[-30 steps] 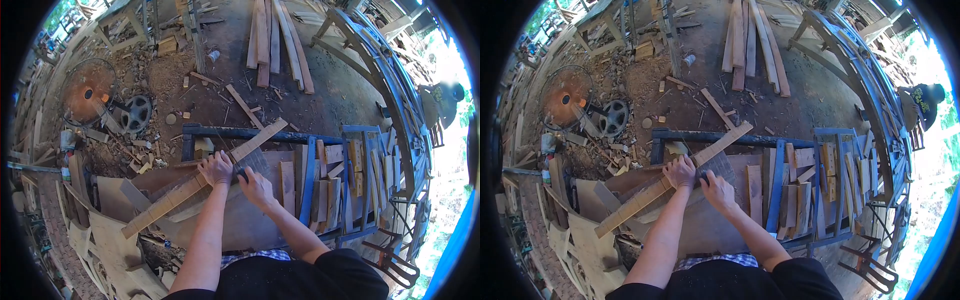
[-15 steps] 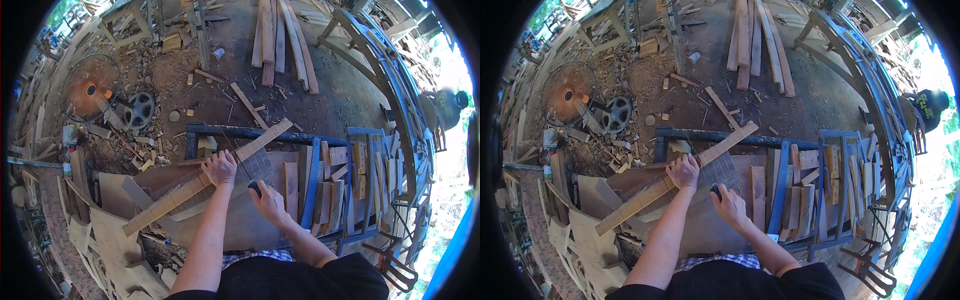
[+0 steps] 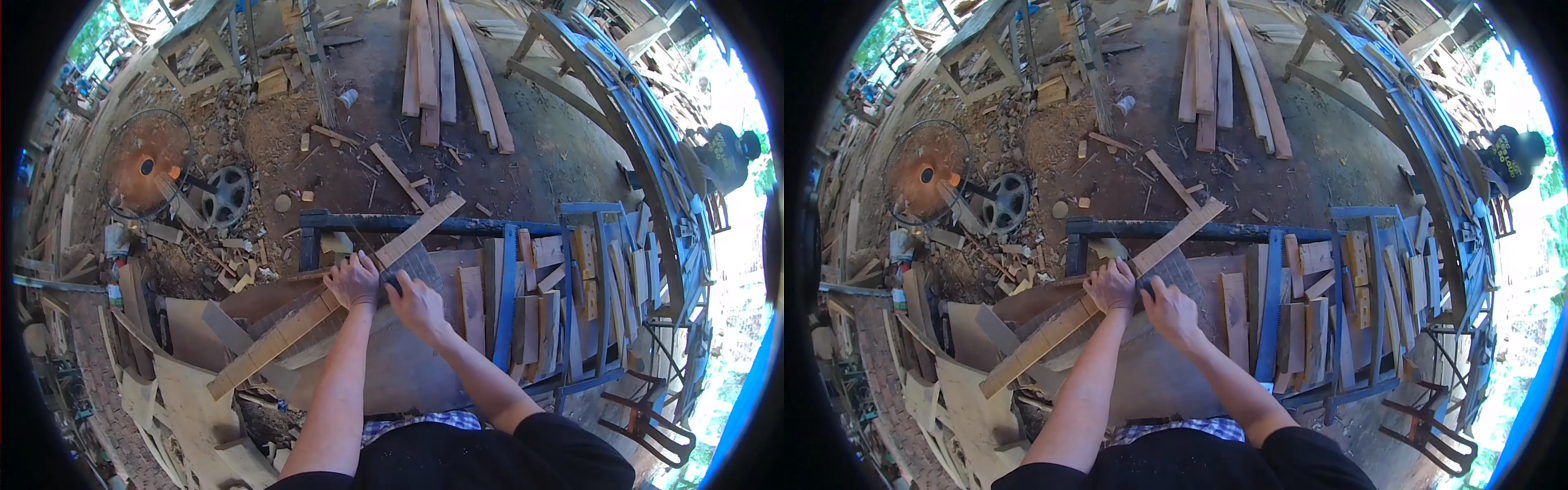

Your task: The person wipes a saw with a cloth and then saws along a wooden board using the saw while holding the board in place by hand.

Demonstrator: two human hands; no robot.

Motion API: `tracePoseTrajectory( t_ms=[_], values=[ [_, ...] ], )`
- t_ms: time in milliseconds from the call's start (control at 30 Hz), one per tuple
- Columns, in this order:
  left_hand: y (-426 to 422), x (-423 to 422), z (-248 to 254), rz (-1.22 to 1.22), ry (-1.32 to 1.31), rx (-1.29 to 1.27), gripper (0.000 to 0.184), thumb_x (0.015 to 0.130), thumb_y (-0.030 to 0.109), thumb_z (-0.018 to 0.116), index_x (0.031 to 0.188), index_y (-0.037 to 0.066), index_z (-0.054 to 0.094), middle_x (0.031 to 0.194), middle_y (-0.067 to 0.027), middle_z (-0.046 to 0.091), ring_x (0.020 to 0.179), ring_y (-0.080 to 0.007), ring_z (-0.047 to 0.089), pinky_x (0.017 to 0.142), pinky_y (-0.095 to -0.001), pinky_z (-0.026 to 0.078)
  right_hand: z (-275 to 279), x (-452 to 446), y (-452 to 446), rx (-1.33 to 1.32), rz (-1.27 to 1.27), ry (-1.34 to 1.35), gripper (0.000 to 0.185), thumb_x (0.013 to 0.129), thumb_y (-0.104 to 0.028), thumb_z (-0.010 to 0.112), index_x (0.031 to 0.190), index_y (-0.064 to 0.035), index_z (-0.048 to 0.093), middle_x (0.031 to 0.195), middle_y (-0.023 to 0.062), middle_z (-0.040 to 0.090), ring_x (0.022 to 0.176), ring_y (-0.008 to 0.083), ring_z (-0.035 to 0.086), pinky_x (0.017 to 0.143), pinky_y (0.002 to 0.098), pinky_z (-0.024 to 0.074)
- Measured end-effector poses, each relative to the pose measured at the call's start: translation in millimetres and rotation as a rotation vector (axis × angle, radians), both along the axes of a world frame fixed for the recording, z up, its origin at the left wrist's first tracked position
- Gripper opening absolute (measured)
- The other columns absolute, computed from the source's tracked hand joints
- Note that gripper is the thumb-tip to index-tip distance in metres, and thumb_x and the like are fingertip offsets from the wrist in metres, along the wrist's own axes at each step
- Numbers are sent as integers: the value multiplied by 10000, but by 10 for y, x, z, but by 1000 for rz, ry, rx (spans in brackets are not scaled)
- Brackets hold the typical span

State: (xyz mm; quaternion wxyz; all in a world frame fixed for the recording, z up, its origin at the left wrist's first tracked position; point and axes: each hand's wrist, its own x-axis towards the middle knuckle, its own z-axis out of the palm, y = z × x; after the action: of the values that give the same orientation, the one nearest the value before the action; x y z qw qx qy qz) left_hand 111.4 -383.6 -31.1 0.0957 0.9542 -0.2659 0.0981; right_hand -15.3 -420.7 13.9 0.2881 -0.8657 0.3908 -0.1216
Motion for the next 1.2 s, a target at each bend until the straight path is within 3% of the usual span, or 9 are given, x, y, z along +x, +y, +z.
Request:
tracePoseTrajectory(
  t_ms=[100,233,433,633,1200],
  values=[
    [-4,10,-8,-1,-10,-6,349,942,320,466,769,128,700,745,-95,692,761,-286,635,826,-469,407,34,77,-39,-25,11,24,286,917,-358,605,1025,-99,547,754,220,644,649,417,651,569,504,532],
    [4,1,-11,-3,-33,-5,340,936,326,470,764,138,695,751,-87,695,783,-284,635,810,-464,407,141,-458,155,58,34,52,286,924,-376,588,1016,-109,545,749,212,646,646,423,649,569,515,529],
    [-7,11,-10,11,34,8,348,945,315,459,778,132,704,761,-85,695,784,-284,638,837,-482,406,5,10,-87,-2,31,23,279,927,-374,592,998,-111,534,739,215,631,649,433,646,559,519,522],
    [-14,8,16,11,36,10,342,942,317,462,788,136,709,763,-95,696,789,-287,637,844,-482,400,158,-437,100,78,37,39,267,923,-340,601,988,-91,528,783,230,635,683,445,631,595,528,509],
    [-15,2,26,10,7,6,339,935,316,465,773,132,698,762,-93,696,788,-286,638,812,-469,410,108,-38,-10,-14,14,30,271,918,-356,605,978,-102,532,753,221,629,641,439,638,549,516,524]
  ],
)
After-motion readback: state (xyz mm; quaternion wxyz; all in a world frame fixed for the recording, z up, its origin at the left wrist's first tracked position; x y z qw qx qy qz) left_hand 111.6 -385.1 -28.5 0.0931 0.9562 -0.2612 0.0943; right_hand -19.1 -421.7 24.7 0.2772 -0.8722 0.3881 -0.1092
